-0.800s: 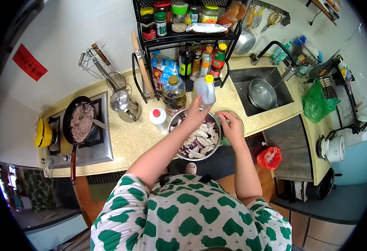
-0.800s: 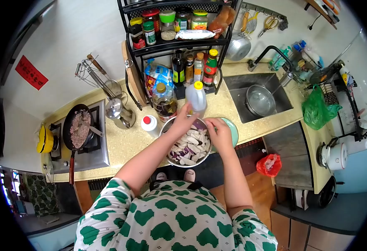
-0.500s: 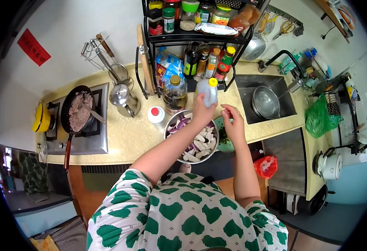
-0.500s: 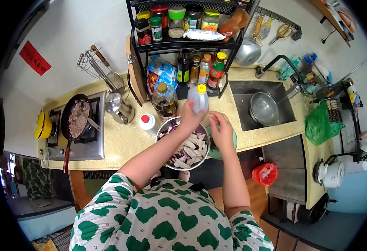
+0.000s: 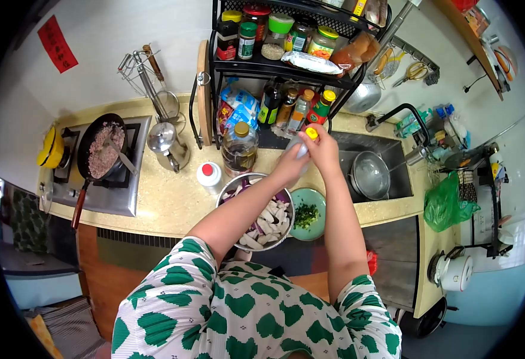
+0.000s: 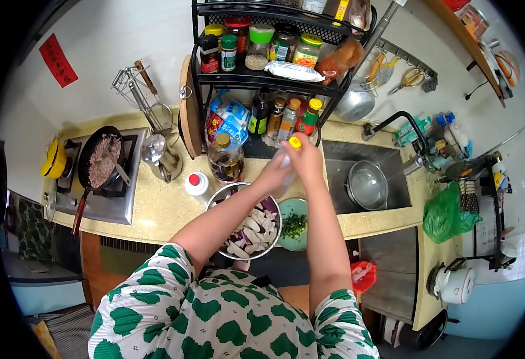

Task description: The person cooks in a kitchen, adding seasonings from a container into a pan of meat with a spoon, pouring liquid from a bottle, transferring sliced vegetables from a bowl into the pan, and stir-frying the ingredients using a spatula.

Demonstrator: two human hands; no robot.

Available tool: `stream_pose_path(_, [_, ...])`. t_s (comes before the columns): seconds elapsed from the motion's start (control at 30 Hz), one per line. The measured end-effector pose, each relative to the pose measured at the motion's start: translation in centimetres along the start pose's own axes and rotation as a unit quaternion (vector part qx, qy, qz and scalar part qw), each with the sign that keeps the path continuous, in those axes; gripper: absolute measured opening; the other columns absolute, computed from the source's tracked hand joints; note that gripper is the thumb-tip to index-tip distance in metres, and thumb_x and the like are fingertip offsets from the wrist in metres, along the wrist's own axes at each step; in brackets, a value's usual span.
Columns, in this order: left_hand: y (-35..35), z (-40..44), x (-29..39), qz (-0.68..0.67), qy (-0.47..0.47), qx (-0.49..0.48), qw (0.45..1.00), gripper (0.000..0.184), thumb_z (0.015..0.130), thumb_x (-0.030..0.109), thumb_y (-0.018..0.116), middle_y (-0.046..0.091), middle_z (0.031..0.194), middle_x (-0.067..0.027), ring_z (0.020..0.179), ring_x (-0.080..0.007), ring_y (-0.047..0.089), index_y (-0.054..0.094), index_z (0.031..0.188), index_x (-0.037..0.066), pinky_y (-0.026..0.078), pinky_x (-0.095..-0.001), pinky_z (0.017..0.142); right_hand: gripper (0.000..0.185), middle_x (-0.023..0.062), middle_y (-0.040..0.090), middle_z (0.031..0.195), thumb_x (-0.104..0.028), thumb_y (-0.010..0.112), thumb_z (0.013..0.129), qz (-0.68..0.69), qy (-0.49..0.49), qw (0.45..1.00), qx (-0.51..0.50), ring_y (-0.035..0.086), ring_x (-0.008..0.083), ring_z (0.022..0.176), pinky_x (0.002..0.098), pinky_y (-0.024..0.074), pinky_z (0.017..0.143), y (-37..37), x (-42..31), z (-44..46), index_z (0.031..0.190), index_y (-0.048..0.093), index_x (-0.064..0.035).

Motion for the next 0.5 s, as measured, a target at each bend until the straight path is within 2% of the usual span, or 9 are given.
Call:
stream_pose_path(0.03, [0.2, 0.3, 0.4, -0.080, 0.004, -0.035, 0.996, 0.035, 0.103, 0.021, 0.058, 0.064, 0.122, -0.0029, 0.108, -0.0141, 0.060, 0.055, 0.134, 0.006, 0.048, -0.0310, 0.093, 0.049, 0.0167, 0.072, 0.081, -0.049, 0.079, 0.084, -0.006, -0.014, 1.000, 0.017, 0.071, 0.0358, 0.078, 0.0417, 0.0549, 0.070, -0.5, -1.2, 0.4, 0.117, 0.070, -0.0144])
stream_pose_path(0.07, [0.6, 0.5, 0.7, -0.083, 0.006, -0.048, 0.995, 0.036, 0.103, 0.021, 0.058, 0.064, 0.123, -0.0033, 0.109, -0.0131, 0.060, 0.055, 0.136, 0.007, 0.048, -0.0310, 0.094, 0.045, 0.0182, 0.073, 0.085, -0.050, 0.079, 0.084, -0.047, -0.006, 0.998, 0.033, 0.072, 0.0386, 0.083, 0.0436, 0.0559, 0.073, -1.8, -1.9, 0.6, 0.108, 0.072, -0.0132])
stream_pose_path(0.17, [2.0, -1.7, 6.3, -0.081, 0.065, -0.078, 0.992, 0.037, 0.103, 0.021, 0.059, 0.064, 0.123, -0.0031, 0.108, -0.0134, 0.061, 0.054, 0.136, 0.006, 0.048, -0.0309, 0.094, 0.042, 0.0179, 0.073, 0.085, -0.047, 0.081, 0.083, -0.064, -0.025, 0.997, 0.044, 0.072, 0.0360, 0.078, 0.0412, 0.0561, 0.069, -6.2, -6.0, -0.2, 0.106, 0.072, -0.0122])
stream_pose_path(0.23, [2.2, -3.8, 9.7, -0.069, 0.179, -0.024, 0.981, 0.030, 0.098, 0.029, 0.064, 0.070, 0.101, -0.0069, 0.091, -0.0199, 0.066, 0.063, 0.121, 0.008, 0.052, -0.0365, 0.079, 0.038, 0.0122, 0.074, 0.083, -0.036, 0.086, 0.082, -0.023, -0.060, 0.996, 0.064, 0.072, 0.0233, 0.072, 0.0341, 0.0554, 0.065, -9.3, -10.1, -1.8, 0.105, 0.072, -0.0098])
stream_pose_path(0.3, [1.1, -7.5, 14.8, 0.071, 0.188, -0.002, 0.980, 0.032, 0.101, 0.021, 0.062, 0.067, 0.115, -0.0087, 0.107, -0.0150, 0.062, 0.061, 0.129, 0.005, 0.048, -0.0309, 0.093, 0.035, 0.0020, 0.070, 0.078, -0.025, 0.088, 0.081, 0.148, -0.083, 0.984, 0.052, 0.061, 0.0082, 0.064, 0.0254, 0.0490, 0.059, -10.8, -12.6, -2.8, 0.104, 0.070, -0.0063])
stream_pose_path(0.37, [0.0, -11.3, 18.8, 0.119, 0.272, 0.031, 0.954, 0.037, 0.098, 0.026, 0.067, 0.068, 0.109, -0.0105, 0.102, -0.0213, 0.061, 0.063, 0.129, 0.007, 0.048, -0.0367, 0.091, 0.034, -0.0046, 0.063, 0.076, -0.020, 0.088, 0.081, 0.069, -0.084, 0.992, 0.060, 0.047, 0.0008, 0.062, 0.0199, 0.0392, 0.054, -12.9, -16.7, -4.6, 0.105, 0.069, -0.0042])
stream_pose_path(0.43, [-1.8, -15.8, 22.7, 0.165, 0.255, 0.051, 0.951, 0.037, 0.098, 0.026, 0.068, 0.066, 0.104, -0.0096, 0.100, -0.0239, 0.060, 0.063, 0.130, 0.007, 0.048, -0.0385, 0.090, 0.033, -0.0057, 0.058, 0.073, -0.017, 0.087, 0.080, 0.152, -0.119, 0.979, 0.059, 0.038, 0.0000, 0.060, 0.0187, 0.0310, 0.051, -13.4, -20.4, -6.4, 0.105, 0.069, -0.0046])
stream_pose_path(0.47, [-2.9, -17.8, 23.9, 0.155, 0.238, 0.055, 0.957, 0.036, 0.096, 0.026, 0.069, 0.065, 0.102, -0.0089, 0.101, -0.0229, 0.061, 0.065, 0.127, 0.007, 0.049, -0.0369, 0.088, 0.033, -0.0067, 0.058, 0.072, -0.016, 0.088, 0.079, 0.113, -0.150, 0.980, 0.060, 0.038, -0.0011, 0.060, 0.0182, 0.0289, 0.051, -13.6, -22.3, -7.2, 0.103, 0.068, -0.0055])
stream_pose_path(0.5, [-4.1, -19.3, 24.5, 0.115, 0.257, 0.088, 0.956, 0.032, 0.091, 0.032, 0.071, 0.070, 0.097, -0.0100, 0.089, -0.0292, 0.063, 0.069, 0.113, 0.009, 0.047, -0.0409, 0.085, 0.031, -0.0074, 0.058, 0.072, -0.016, 0.088, 0.079, 0.121, -0.171, 0.977, 0.043, 0.038, -0.0011, 0.058, 0.0181, 0.0282, 0.049, -13.3, -24.3, -7.9, 0.099, 0.066, -0.0059])
Point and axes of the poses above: each hand's wrist, its own z-axis towards the middle knuckle, its own y-axis out of the palm, x = y × z, the point moved 5 cm from there along z, towards the middle knuckle
